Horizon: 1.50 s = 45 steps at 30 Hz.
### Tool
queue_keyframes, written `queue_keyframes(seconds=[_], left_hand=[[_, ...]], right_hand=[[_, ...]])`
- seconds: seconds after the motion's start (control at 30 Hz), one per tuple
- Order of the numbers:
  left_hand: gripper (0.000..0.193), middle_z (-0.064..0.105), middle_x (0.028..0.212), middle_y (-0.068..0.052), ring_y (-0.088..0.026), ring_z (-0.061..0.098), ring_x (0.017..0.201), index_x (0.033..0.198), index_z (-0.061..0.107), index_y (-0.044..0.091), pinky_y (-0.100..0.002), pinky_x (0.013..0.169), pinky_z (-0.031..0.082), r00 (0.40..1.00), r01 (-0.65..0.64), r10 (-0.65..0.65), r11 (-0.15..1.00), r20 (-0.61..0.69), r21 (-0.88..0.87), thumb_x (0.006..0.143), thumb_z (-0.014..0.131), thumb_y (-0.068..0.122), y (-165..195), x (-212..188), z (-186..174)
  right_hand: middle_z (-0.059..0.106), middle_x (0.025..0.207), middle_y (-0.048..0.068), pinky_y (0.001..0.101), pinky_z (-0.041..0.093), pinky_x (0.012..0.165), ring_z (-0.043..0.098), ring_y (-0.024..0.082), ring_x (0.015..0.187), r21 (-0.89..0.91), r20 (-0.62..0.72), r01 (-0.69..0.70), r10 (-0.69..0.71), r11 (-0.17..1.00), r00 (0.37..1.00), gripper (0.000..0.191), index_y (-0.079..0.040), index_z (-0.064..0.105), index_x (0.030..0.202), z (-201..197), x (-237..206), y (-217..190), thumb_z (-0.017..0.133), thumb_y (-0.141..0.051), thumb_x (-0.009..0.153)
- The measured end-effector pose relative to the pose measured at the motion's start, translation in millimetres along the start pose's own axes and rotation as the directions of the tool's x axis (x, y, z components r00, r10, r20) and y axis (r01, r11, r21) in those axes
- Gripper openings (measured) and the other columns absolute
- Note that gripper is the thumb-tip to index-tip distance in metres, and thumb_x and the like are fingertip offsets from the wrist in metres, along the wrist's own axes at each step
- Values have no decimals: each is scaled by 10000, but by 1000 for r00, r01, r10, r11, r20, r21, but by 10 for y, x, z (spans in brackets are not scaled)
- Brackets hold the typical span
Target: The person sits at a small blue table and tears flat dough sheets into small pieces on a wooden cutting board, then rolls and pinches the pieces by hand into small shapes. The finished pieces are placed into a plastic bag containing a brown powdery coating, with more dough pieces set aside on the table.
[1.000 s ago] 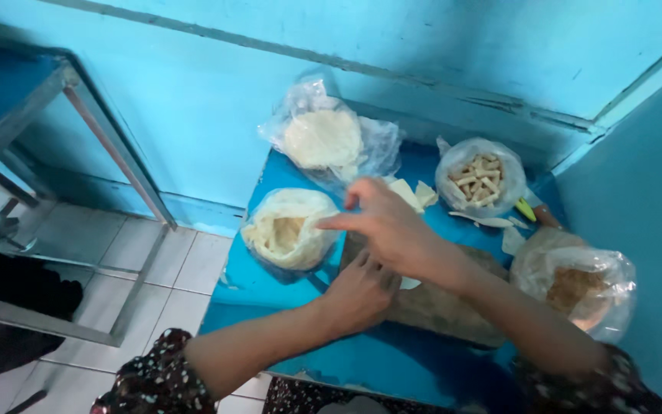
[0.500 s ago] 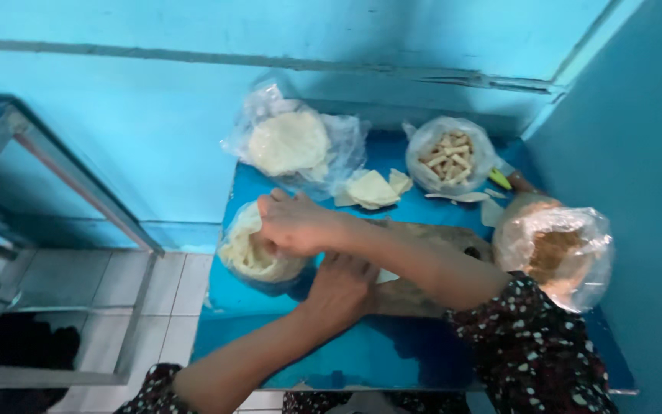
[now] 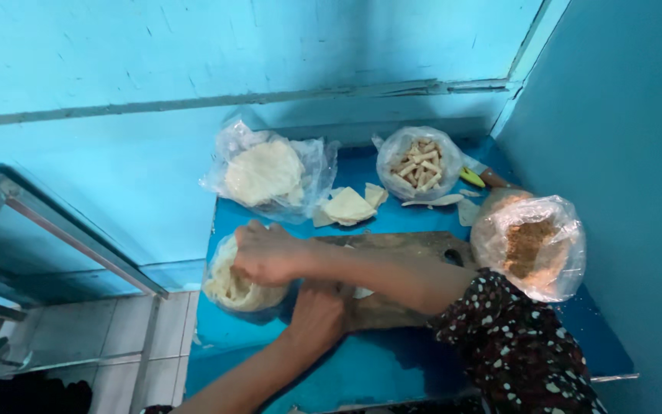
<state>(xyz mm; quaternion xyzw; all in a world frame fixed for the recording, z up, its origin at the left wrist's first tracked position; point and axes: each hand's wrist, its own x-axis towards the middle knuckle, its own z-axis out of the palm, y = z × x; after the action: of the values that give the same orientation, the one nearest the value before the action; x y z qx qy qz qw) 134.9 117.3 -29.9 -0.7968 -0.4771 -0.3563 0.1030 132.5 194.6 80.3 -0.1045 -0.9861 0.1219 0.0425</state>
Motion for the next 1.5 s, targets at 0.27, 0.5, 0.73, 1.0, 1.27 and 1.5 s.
queue_keyframes(seconds=[0.27, 0.5, 0.73, 1.0, 1.27, 1.5], left_hand=[[158, 585, 933, -156, -354, 623, 971, 890, 660, 28, -552, 1039, 424, 999, -35, 33, 999, 32, 42, 766, 641, 124, 42, 107, -141], [127, 578, 901, -131, -325, 639, 991, 846, 642, 53, -586, 1044, 398, 999, -35, 32, 996, 44, 83, 747, 632, 133, 70, 158, -210], [143, 570, 896, -131, -322, 640, 1011, 873, 643, 37, -617, 1076, 377, 997, -40, 31, 992, 74, 121, 776, 624, 141, 93, 159, -211], [173, 568, 912, -132, -312, 643, 1015, 909, 660, 32, -626, 1093, 366, 997, -40, 32, 993, 68, 109, 778, 615, 136, 73, 120, -180], [136, 547, 909, -137, -330, 634, 991, 845, 640, 27, -609, 1110, 368, 996, -60, 54, 995, 74, 79, 775, 623, 142, 61, 128, -158], [231, 622, 1086, -206, -397, 626, 1095, 988, 692, 9, -573, 1028, 422, 997, -34, 28, 996, 77, 78, 818, 621, 148, -58, 33, 24]], right_hand=[[672, 1337, 63, 306, 464, 1037, 587, 150, 1217, 941, -17, -43, 172, 336, 985, 506, -66, 686, 1227, -373, -636, 625, 531, 122, 783], [696, 1191, 73, 339, 509, 991, 648, 209, 1129, 715, -38, -250, 394, 653, 918, 366, -101, 776, 1189, 14, -1841, 1106, 554, 41, 936], [579, 1121, 86, 366, 498, 925, 602, 268, 1058, 451, -185, -268, 383, 851, 905, 430, -151, 757, 1220, 371, -1928, 966, 633, 38, 854], [575, 1268, 101, 466, 452, 904, 564, 281, 1154, -567, -287, -94, -90, 819, 954, 565, -152, 597, 1422, 302, -2054, 663, 659, -221, 865], [567, 1303, 103, 514, 429, 901, 554, 321, 1140, -513, -292, -133, -27, 848, 956, 389, -161, 721, 1197, -297, -1839, 708, 683, -259, 823], [543, 1313, 127, 473, 451, 1024, 501, 333, 1249, 10, -395, 428, -390, 904, 832, 504, -198, 762, 1222, -550, -820, 223, 614, -5, 781]])
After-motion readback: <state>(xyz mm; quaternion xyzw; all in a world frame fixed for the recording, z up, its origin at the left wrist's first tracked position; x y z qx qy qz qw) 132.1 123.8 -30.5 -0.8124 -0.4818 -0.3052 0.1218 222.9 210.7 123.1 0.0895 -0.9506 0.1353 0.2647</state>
